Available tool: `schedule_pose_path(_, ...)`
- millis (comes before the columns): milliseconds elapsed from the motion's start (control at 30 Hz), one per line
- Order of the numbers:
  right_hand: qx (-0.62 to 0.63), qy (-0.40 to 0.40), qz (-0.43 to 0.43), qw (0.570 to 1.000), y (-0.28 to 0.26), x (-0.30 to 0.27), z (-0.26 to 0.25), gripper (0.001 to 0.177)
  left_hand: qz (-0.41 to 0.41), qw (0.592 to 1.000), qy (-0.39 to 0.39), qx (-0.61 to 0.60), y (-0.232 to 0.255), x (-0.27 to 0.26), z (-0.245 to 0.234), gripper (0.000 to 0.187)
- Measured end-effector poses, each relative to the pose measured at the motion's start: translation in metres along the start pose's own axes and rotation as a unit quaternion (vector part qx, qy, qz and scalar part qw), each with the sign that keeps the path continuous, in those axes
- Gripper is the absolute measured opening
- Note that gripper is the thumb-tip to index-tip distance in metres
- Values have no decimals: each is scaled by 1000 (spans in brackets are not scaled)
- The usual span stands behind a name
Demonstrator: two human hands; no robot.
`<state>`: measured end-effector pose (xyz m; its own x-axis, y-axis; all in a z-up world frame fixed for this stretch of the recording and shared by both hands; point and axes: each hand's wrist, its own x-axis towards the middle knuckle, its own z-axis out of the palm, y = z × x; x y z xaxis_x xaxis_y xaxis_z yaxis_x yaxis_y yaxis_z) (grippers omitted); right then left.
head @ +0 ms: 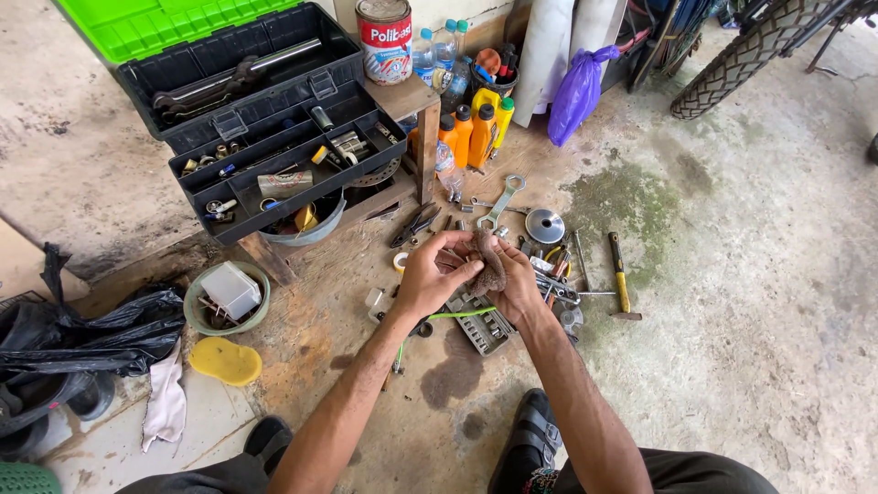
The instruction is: Cleaning and assembling small mechanical components using a cloth and small tools.
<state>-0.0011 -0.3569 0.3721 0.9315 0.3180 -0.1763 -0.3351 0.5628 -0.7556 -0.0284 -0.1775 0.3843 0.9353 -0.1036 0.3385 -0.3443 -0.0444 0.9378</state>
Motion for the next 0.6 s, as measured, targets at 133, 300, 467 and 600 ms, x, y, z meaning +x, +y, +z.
schedule_pose_path(133,67,-45,-31,996,2,-3,-2,31,-16,1000,8,24,18,-3,-2,49)
schedule_pose_path(300,36,-52,5,998,-2,-11,11,15,52,994,39,82,40,-8,-13,40)
schedule_pose_path(467,-21,-36,-29,999,11,-3,7,16,34,994,32,97,39,-11,-13,39)
schedule_pose_path(600,-17,26,-15,999,6,-10,34,27,34,992,38,118,40,-13,-9,43)
